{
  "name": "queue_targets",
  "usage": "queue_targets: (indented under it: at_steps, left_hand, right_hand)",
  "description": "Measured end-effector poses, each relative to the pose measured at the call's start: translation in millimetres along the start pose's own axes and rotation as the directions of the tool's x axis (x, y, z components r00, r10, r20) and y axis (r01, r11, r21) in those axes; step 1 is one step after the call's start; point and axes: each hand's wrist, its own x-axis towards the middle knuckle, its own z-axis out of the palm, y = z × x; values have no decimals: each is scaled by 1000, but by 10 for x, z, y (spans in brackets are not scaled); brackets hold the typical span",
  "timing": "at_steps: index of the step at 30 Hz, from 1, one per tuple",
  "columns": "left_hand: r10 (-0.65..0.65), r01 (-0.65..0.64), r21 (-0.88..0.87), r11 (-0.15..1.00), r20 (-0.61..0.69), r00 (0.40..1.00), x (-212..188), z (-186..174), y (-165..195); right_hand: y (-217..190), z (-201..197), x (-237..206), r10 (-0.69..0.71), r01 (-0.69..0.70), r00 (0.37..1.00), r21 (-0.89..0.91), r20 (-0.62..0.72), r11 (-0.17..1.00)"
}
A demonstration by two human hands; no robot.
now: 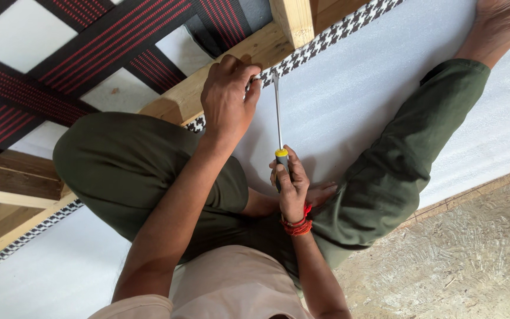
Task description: The person sits on the floor beside a wooden chair frame with woven black-and-white webbing and uses a screwdriver to drive screws through the webbing edge into the wooden frame, working along the rail and repositioning between screws.
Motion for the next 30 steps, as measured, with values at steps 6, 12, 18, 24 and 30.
queue_targets:
  at_steps: [6, 12, 18, 24, 30]
  left_hand:
    - [-90, 91, -5, 996, 131, 987, -8, 117, -39]
    - [5, -12, 61, 998, 117, 993, -57, 263, -126]
    - [-36, 30, 50, 998, 138, 990, -88, 335, -176]
    - [-74, 78, -16, 997, 154, 985, -65, 341, -172]
    - [-79, 85, -28, 996, 164, 983, -45, 313, -145]
  right_hand:
    - [10, -54, 22, 17, -16, 1000, 24, -7, 1000]
    - [-69, -21, 20, 24, -24, 1000, -7, -20, 1000]
    - [-368, 60, -53, -39, 13, 994, -246, -101, 969]
    - [-787, 97, -97, -211, 142, 977, -607, -43, 782]
    - [-1011, 176, -110, -282, 201, 959, -739, 15, 643]
